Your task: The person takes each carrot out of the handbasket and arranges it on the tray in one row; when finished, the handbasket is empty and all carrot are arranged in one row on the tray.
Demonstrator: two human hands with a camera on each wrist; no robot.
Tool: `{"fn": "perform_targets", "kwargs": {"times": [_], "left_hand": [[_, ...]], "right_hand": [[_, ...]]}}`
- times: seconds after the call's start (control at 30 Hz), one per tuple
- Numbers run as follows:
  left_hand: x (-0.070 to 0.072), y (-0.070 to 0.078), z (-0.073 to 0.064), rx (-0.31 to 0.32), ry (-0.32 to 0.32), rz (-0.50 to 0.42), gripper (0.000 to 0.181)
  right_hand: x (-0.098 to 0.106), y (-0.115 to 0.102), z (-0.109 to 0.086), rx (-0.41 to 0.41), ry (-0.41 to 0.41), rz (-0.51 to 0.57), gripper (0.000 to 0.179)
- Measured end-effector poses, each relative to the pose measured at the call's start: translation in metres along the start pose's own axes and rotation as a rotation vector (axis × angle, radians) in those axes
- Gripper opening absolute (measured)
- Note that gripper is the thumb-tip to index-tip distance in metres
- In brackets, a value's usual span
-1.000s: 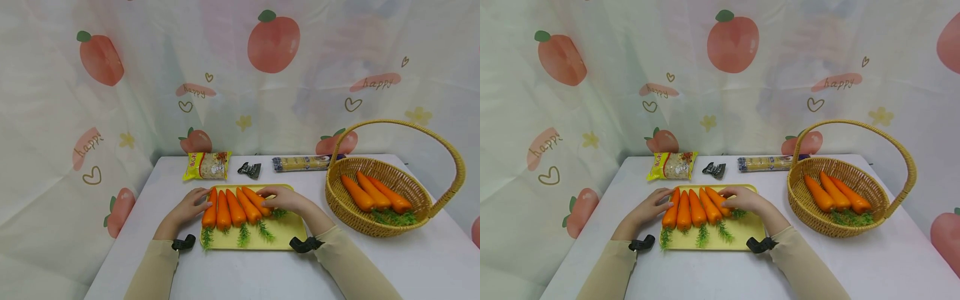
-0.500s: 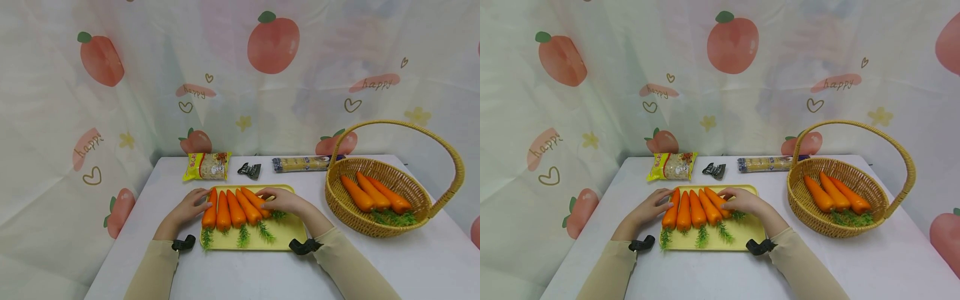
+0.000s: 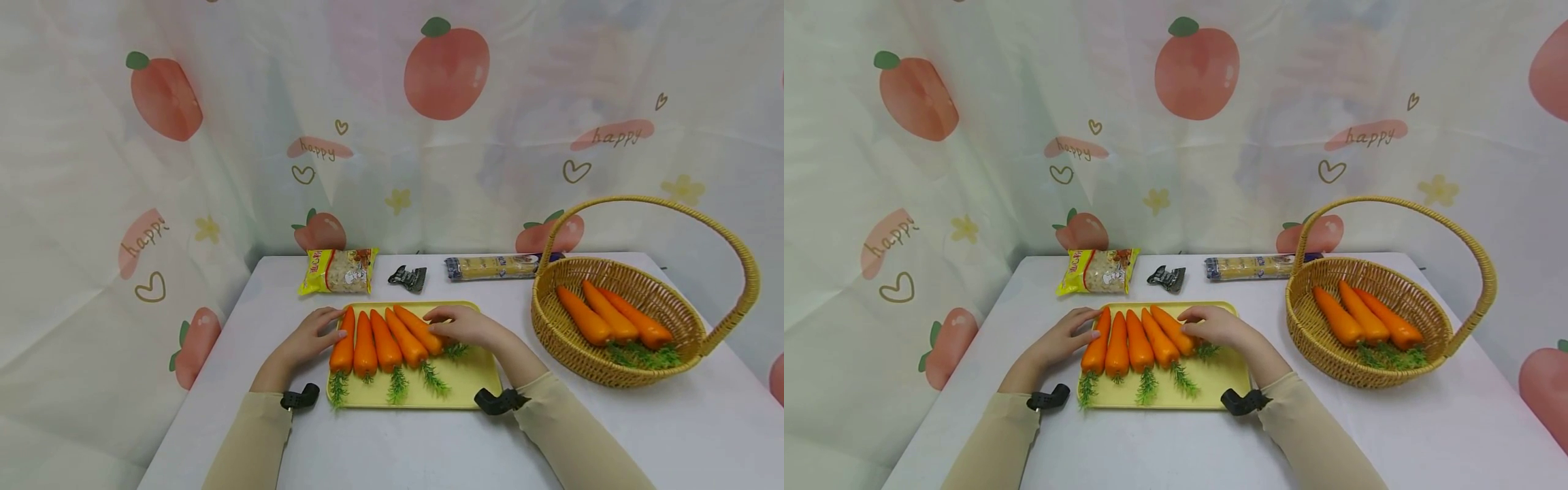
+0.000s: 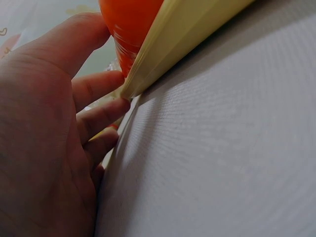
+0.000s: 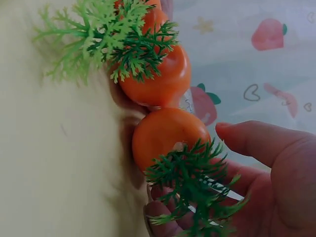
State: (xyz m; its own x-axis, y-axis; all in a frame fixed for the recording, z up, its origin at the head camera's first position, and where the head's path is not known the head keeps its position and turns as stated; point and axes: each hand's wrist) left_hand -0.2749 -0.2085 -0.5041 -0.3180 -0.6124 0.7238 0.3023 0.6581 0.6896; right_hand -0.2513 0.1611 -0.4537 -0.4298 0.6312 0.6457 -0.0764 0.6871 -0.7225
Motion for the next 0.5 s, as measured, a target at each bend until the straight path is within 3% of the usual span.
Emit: {"fn": "perform_targets", "kwargs": {"times": [0.27,0.5], "left_hand": [[0.0007,0.0013,-0.0003,0.013,-0.006,-0.008,0.066],[-0.0006,-0.0018,0.0013,0.015,-0.007,0.003,0.066]], "right_hand": [[0.0078,-0.0018,-0.0042,-0.004,0.021,-0.011,0.038],[0.0054,-0.0004,-0.0024,0.040,-0.030,0.026,0.034]]}}
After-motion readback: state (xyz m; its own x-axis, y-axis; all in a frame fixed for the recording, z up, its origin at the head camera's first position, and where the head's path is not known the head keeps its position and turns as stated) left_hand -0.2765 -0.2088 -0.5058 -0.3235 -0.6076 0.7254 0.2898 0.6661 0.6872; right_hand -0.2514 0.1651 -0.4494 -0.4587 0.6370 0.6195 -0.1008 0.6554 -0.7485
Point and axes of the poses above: each hand's wrist, its own z-axis towards the middle knuckle, its own x-axis out of the back of the hand, y = z × x, and after that the axes turned 5 degrees about -x, right-handed
